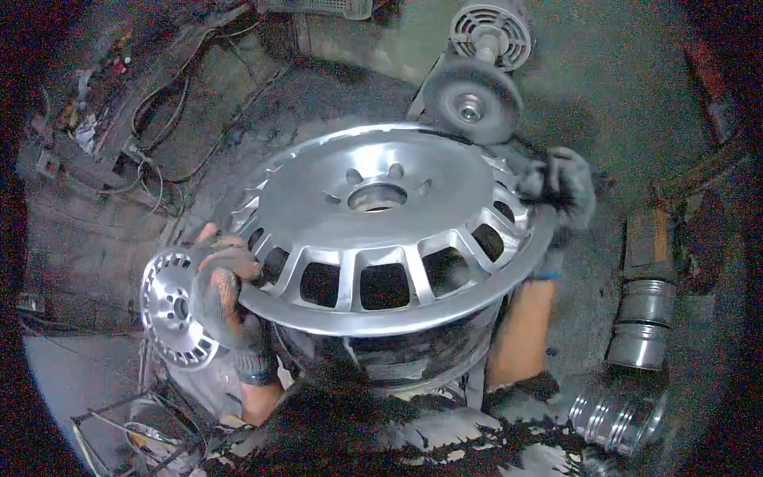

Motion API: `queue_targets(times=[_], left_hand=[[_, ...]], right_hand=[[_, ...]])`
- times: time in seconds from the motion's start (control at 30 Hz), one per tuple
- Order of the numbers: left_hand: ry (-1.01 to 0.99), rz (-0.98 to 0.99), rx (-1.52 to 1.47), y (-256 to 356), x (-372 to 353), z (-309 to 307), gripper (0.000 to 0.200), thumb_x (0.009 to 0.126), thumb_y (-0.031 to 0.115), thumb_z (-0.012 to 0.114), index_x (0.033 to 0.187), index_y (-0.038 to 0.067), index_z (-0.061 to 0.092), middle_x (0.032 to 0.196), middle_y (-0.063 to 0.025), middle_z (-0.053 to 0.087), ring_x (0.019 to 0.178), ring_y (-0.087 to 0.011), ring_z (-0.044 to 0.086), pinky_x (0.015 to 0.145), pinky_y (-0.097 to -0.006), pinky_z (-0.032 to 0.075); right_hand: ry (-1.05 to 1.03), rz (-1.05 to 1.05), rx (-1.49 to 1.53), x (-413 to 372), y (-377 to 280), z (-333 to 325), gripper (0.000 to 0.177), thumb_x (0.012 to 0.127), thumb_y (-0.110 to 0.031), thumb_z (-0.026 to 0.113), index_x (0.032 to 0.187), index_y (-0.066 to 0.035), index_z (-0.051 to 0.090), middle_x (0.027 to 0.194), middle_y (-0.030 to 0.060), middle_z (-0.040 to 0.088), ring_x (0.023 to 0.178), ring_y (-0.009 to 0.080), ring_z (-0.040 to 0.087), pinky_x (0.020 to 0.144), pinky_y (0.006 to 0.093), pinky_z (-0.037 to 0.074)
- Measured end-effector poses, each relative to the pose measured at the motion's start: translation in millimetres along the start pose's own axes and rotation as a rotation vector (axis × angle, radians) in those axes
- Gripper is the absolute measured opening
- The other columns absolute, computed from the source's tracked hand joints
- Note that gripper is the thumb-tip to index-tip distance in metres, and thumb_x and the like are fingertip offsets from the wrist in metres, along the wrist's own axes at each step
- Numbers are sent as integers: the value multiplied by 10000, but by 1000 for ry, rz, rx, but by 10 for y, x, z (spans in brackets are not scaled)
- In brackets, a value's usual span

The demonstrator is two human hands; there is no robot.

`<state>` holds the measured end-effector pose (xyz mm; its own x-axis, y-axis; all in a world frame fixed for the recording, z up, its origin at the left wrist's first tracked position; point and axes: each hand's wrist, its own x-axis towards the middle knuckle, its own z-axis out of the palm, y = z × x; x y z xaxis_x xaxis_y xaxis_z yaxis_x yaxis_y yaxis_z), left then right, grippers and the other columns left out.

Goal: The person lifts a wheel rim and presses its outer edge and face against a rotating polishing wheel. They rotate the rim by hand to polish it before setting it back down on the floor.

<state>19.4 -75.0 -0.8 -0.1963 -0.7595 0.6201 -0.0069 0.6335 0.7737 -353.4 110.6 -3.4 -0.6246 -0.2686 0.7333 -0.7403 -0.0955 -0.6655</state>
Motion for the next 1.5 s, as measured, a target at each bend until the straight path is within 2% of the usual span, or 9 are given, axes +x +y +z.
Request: queue_targets(times=[0.23, 0.37, 0.43, 0.53, 0.63, 0.9, 1.0, 1.2, 1.5], left_hand=[[-11, -145, -128, 159, -71, 12, 253, 861, 207, 614, 829, -25, 708, 927, -129, 655, 1042, -301, 591, 1097, -478, 393], [43, -62, -39, 93, -61, 39, 274, 925, 176, 565, 803, -39, 684, 885, -133, 665, 1023, -290, 594, 1019, -425, 434], [69, -48, -37, 23, -22, 2, 230, 916, 126, 552, 772, -7, 674, 805, -124, 645, 987, -314, 591, 1024, -453, 433], [81, -102, -92, -94, 19, -23, 256, 952, 133, 541, 778, -4, 671, 707, -100, 630, 864, -263, 615, 990, -427, 456], [122, -216, -306, -395, 82, -59, 275, 971, 165, 554, 828, -21, 697, 656, -65, 625, 669, -175, 585, 970, -391, 471], [132, -285, -529, -554, 48, -119, 402, 977, 221, 600, 1144, -140, 652, 915, -144, 707, 805, -172, 666, 807, -315, 522], [153, -233, -389, -475, 10, -124, 357, 989, 228, 562, 1027, -103, 690, 930, -145, 724, 809, -186, 650, 795, -311, 521], [128, -162, -180, -449, 58, -151, 271, 907, 169, 574, 833, -55, 709, 829, -122, 679, 889, -260, 628, 1058, -454, 431], [117, -192, -294, -426, 125, -69, 285, 956, 180, 617, 793, -39, 696, 833, -119, 668, 961, -238, 609, 1098, -452, 397]], right_hand=[[-157, 440, 402, 115, 110, -57, 362, 981, -301, 633, 1079, 44, 676, 875, 46, 643, 800, 112, 602, 741, 244, 481], [-115, 319, 314, 137, 225, -113, 330, 922, -277, 645, 1058, 21, 687, 903, 51, 665, 843, 143, 626, 759, 279, 510], [-154, -132, -214, 108, 302, -213, 285, 860, -232, 643, 1027, -8, 696, 971, 69, 692, 896, 182, 656, 809, 312, 531], [-73, 134, 182, 51, -104, -194, 235, 861, -220, 653, 986, -25, 696, 1002, 76, 696, 913, 187, 662, 801, 318, 532], [-49, 110, -36, -98, -606, -108, 286, 906, -280, 662, 1015, -18, 694, 980, 71, 694, 868, 181, 662, 783, 318, 530], [-154, 137, -182, -95, -758, -303, 491, 999, -468, 626, 1097, 10, 679, 999, 58, 681, 843, 138, 633, 765, 269, 510], [-107, 280, 79, -135, -792, -86, 466, 998, -431, 628, 1067, 27, 677, 980, 65, 674, 834, 142, 627, 754, 277, 505], [-10, 95, -15, -85, -851, 258, 448, 944, -399, 670, 1019, 42, 673, 882, 68, 655, 741, 111, 589, 654, 248, 471], [-64, 100, -62, 3, -730, 162, 356, 977, -319, 628, 1046, 26, 684, 861, 49, 659, 753, 118, 615, 681, 261, 497]])
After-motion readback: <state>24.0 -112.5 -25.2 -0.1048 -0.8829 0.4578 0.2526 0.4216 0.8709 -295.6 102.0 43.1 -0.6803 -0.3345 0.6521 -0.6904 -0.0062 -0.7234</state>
